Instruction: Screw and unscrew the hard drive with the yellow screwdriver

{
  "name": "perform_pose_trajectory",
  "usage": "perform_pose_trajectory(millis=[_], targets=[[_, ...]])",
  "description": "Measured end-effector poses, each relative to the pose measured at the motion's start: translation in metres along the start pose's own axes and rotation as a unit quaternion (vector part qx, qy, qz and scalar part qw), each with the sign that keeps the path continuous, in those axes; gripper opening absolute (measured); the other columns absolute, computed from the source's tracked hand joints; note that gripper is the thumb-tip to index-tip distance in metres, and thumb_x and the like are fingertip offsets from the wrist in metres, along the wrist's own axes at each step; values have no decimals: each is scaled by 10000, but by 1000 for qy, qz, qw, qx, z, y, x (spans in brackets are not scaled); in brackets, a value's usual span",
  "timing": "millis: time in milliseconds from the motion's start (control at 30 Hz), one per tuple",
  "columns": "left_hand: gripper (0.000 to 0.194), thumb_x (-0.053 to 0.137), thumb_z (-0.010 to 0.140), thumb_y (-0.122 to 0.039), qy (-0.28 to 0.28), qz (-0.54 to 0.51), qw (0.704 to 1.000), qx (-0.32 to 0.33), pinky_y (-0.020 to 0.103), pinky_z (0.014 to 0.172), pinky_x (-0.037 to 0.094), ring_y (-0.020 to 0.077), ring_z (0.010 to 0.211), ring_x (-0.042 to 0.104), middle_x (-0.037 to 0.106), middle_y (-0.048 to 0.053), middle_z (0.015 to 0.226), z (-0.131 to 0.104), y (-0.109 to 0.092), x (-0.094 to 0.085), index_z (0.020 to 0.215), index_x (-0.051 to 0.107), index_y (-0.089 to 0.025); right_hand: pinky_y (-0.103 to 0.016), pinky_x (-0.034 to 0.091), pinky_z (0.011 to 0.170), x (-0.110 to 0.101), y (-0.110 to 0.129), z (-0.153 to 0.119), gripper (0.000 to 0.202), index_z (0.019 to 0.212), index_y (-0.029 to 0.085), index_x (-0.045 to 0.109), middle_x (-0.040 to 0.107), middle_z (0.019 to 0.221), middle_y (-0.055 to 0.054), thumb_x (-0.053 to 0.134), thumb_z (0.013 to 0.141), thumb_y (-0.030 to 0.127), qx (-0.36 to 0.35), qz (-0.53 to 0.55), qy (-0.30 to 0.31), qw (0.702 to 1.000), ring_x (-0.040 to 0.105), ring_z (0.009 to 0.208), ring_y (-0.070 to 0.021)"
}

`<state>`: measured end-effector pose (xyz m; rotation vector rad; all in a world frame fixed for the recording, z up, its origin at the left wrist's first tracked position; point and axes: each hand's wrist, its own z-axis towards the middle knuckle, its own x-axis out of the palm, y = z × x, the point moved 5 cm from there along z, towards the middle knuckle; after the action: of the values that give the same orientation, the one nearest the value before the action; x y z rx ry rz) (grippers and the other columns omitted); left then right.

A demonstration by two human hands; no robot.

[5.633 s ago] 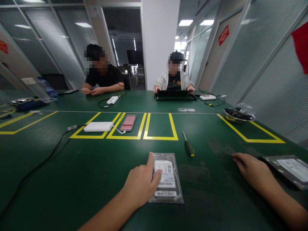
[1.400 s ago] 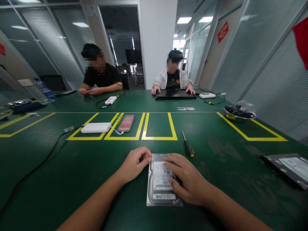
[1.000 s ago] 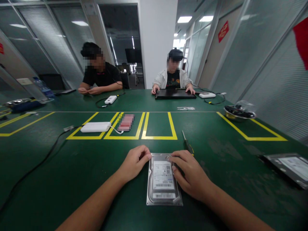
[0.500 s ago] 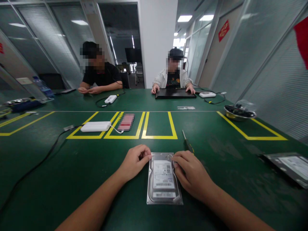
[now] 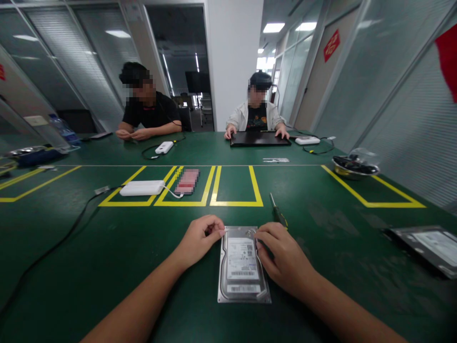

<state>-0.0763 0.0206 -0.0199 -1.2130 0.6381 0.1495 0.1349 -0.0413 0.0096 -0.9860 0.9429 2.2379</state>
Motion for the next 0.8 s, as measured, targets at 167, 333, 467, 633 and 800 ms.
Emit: perform_pose_trajectory(millis=[167, 333, 467, 633, 800], targets=[[130, 634, 863, -287, -9, -31, 999, -3, 244, 662, 453, 143, 720, 583, 638, 17, 777, 1, 9, 0, 855, 663, -160, -443, 476, 944, 2, 11, -1, 238, 1085, 142, 615, 590, 1108, -125, 489, 884, 125, -45, 39, 22, 998, 515, 1082, -245], [141, 665, 839, -287, -4, -28, 999, -20, 254, 658, 470, 150, 718, 608, 682, 37, 811, 1, 14, 2, 880, 696, -156, -464, 485, 968, 4, 16, -3, 268, 1121, 134, 621, 615, 1149, -129, 515, 876, 151, -54, 41, 28, 997, 540, 1083, -245], [173, 654, 851, -308, -6, -30, 999, -29, 252, 642, 475, 150, 701, 617, 698, 43, 808, 0, 13, 2, 908, 699, -151, -474, 503, 936, 6, 18, -5, 260, 1105, 134, 637, 639, 1110, -131, 503, 883, 151, -45, 26, 17, 999, 564, 1047, -252], [163, 616, 877, -300, -4, -25, 999, -27, 246, 645, 472, 151, 708, 616, 687, 36, 797, -1, 9, 3, 907, 685, -155, -468, 501, 932, 6, 24, -7, 266, 1112, 120, 639, 640, 1109, -137, 513, 879, 150, -48, 17, 10, 999, 567, 1044, -256], [148, 577, 891, -274, -12, -1, 1000, -17, 238, 640, 459, 145, 706, 591, 655, 26, 788, -1, 4, 2, 901, 665, -156, -458, 479, 980, 9, 35, -12, 296, 1158, 121, 625, 625, 1171, -138, 518, 889, 184, -67, 32, 41, 996, 555, 1094, -256]])
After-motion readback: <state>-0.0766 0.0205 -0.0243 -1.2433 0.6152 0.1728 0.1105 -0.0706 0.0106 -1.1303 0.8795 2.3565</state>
